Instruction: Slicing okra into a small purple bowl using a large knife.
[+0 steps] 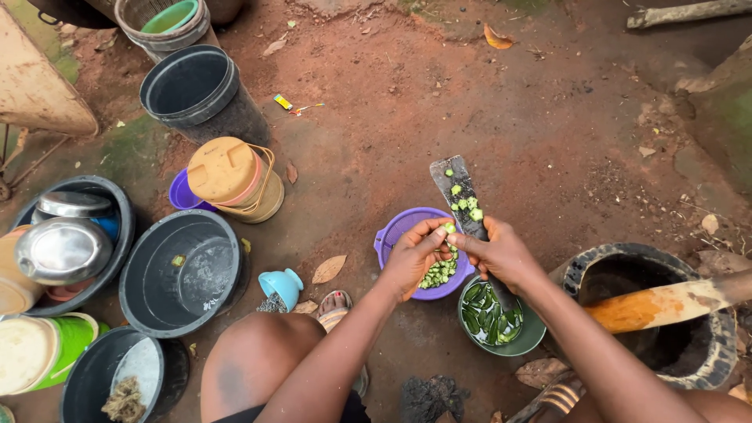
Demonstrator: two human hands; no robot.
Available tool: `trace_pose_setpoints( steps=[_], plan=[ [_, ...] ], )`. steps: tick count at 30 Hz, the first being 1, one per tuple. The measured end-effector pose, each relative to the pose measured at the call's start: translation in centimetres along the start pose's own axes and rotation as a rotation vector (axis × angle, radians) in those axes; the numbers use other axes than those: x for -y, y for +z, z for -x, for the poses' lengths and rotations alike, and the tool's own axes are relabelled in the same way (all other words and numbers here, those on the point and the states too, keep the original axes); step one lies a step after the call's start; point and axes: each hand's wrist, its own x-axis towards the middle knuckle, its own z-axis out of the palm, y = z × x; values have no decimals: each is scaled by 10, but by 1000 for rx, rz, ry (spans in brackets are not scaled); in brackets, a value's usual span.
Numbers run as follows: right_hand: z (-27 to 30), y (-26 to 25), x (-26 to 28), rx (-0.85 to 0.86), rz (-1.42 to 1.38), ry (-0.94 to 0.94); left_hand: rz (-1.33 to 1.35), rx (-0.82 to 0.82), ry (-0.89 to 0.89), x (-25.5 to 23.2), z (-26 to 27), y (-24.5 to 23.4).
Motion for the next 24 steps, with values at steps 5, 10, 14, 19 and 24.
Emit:
trace_pose_setpoints(
  steps=[5,10,14,19,24],
  plan=[
    [-3,3,-3,24,-56,0,-19,44,12,5,-3,-7],
    [-5,5,-5,74,-73,-50,-11,69,5,1,-3,-8],
    [-2,10,-9,99,-145,-38,-38,55,32,7,-4,-13],
    [2,19,-15,89,-237,-18,-29,35,60,8,-5,-12],
    [6,25,-14,-9,-75,-37,-47,0,69,12,-3,-16]
  ],
)
